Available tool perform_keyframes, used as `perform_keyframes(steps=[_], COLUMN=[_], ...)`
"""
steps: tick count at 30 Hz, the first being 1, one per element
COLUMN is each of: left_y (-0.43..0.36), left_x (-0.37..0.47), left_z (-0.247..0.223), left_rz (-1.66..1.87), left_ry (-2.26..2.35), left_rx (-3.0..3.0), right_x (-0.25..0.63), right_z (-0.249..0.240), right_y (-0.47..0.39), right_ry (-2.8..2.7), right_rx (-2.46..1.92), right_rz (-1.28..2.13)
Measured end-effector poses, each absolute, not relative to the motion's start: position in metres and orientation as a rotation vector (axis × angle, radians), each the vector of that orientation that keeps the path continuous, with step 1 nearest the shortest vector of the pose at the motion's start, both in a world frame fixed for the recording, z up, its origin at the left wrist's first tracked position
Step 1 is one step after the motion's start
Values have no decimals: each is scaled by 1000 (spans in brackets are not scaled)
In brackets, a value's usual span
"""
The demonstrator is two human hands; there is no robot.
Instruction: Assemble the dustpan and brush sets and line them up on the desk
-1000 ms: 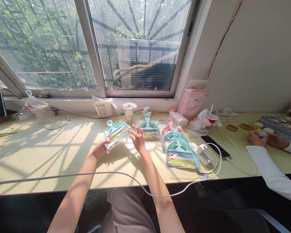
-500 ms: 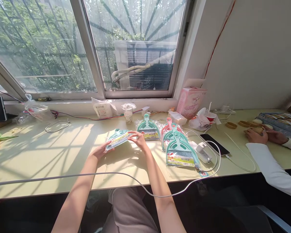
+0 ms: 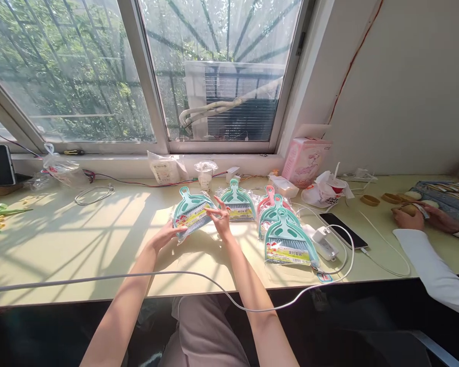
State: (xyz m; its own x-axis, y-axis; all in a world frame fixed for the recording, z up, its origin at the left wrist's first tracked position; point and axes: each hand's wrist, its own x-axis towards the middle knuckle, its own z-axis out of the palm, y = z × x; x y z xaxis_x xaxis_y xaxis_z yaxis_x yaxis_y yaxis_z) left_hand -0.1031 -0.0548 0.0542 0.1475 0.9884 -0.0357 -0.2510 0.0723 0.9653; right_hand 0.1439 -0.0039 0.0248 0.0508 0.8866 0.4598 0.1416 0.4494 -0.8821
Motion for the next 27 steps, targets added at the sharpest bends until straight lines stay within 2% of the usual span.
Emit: perform_keyframes(steps=[8,16,22,27], left_y=[-56,-55,-53,-29], left_x=[-105,-112,-106,-92], left_z=[55,57,49,29], left_rz=[1212,1219,1133,1327], left_ry=[943,1000,906,1104], left_rx=[1106,1015,1156,1007], right_x=[145,146,144,140], right_z=[26,16,8,0], right_y=[-1,4,14,15], right_ry=[-1439,-1183,-928,-1030], right_rx=[-1074,-1050,-1084,-1045], right_rz=[777,1308,1240,1171])
